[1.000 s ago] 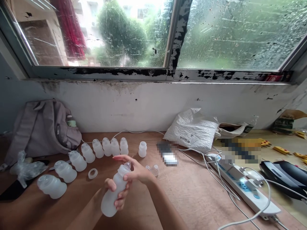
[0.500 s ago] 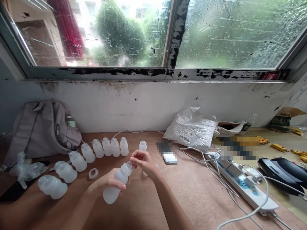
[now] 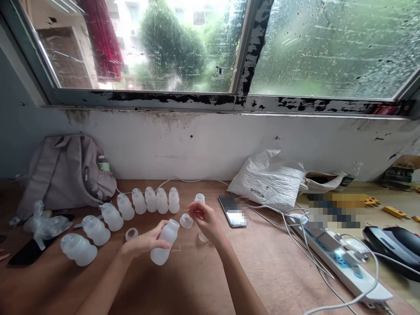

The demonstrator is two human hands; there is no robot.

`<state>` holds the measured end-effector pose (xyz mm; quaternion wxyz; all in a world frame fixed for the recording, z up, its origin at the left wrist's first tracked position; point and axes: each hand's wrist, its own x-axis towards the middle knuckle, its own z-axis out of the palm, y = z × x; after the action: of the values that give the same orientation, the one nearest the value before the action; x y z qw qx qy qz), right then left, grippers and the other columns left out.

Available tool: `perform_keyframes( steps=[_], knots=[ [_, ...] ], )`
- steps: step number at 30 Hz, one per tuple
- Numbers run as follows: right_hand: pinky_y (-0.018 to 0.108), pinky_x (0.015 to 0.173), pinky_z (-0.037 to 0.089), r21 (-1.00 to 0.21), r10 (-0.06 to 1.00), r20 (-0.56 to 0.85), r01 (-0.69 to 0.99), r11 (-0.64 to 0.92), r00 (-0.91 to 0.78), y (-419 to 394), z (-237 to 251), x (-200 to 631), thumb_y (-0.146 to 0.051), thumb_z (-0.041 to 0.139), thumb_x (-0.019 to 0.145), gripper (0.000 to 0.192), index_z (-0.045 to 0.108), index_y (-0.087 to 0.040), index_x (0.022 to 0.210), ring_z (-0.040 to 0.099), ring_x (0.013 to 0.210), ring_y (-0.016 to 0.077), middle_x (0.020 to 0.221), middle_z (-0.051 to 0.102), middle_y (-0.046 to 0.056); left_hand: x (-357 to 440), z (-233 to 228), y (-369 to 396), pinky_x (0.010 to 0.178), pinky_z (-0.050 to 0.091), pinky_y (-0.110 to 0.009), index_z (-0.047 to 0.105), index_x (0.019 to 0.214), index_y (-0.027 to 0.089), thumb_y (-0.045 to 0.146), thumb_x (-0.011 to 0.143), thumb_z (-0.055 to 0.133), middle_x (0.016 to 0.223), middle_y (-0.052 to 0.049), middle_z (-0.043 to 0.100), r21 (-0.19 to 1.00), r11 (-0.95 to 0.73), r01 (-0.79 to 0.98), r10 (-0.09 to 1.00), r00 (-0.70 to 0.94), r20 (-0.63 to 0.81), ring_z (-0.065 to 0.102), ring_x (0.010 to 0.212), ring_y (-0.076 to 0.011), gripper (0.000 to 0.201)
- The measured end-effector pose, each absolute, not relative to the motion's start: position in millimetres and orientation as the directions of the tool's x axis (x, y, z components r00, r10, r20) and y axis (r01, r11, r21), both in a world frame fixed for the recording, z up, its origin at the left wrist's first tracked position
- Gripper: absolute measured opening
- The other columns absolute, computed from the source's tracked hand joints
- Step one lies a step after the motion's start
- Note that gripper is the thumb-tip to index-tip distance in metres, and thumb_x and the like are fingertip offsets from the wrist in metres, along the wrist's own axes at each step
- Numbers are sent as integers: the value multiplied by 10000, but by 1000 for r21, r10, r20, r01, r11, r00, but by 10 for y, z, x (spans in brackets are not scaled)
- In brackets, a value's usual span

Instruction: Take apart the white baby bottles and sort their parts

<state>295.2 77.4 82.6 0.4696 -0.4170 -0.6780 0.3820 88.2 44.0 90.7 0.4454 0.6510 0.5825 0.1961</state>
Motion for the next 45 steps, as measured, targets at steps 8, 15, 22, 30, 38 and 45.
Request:
perform_keyframes(
  steps=[8, 15, 22, 30, 38, 45],
  knots=[
    [228, 454, 327, -619, 911, -52, 729, 293, -410, 780, 370, 2830, -86, 569, 583, 119, 563, -192, 529, 469, 510, 117, 538, 539, -10, 825, 648, 643, 770, 421, -264, 420, 1135, 180, 385, 719, 545, 1035, -56, 558, 981, 92, 171, 920, 362, -150, 523, 942, -175, 480],
    [234, 465, 367, -658, 896, -45, 688, 306, -441, 737, 438, 2818, -230, 639, 628, 72, 579, -211, 663, 497, 521, 125, 617, 560, -11, 864, 606, 634, 900, 378, -311, 435, 1164, 192, 324, 677, 614, 1154, -64, 535, 966, -31, 257, 968, 249, -36, 480, 1076, -205, 536],
    [293, 734, 433, -672, 859, 390, 535, 512, -332, 754, 656, 2706, -317, 491, 809, 157, 546, -216, 917, 540, 824, 166, 968, 539, 61, 931, 472, 662, 936, 356, -330, 407, 1199, 199, 279, 670, 633, 1188, -91, 527, 965, -74, 250, 955, 295, -3, 464, 1118, -216, 582],
    [386, 880, 310, -292, 794, 553, 834, 468, -252, 992, 636, 2771, -244, 505, 816, 96, 596, -219, 831, 489, 940, 203, 979, 583, 57, 1034, 425, 590, 915, 362, -336, 330, 1249, 256, 317, 750, 519, 1258, -50, 411, 788, -247, 564, 969, 155, 193, 412, 1134, -207, 537],
    [540, 936, 101, 24, 843, 455, 950, 310, -286, 1429, 488, 2774, -199, 482, 823, 122, 600, -233, 815, 432, 999, 239, 979, 584, 59, 1386, 174, 284, 886, 327, -425, 552, 1001, 202, 426, 682, 575, 1040, -77, 524, 394, -427, 814, 897, 436, 73, 432, 1013, -272, 390],
    [551, 942, 90, 33, 854, 436, 953, 302, -285, 1536, 402, 2771, -203, 470, 828, 123, 588, -230, 843, 431, 991, 236, 985, 578, 62, 1437, -11, 309, 922, 281, -378, 531, 1008, 214, 366, 701, 562, 1045, -57, 540, 439, -408, 801, 897, 440, 32, 421, 1031, -246, 344]
  ],
)
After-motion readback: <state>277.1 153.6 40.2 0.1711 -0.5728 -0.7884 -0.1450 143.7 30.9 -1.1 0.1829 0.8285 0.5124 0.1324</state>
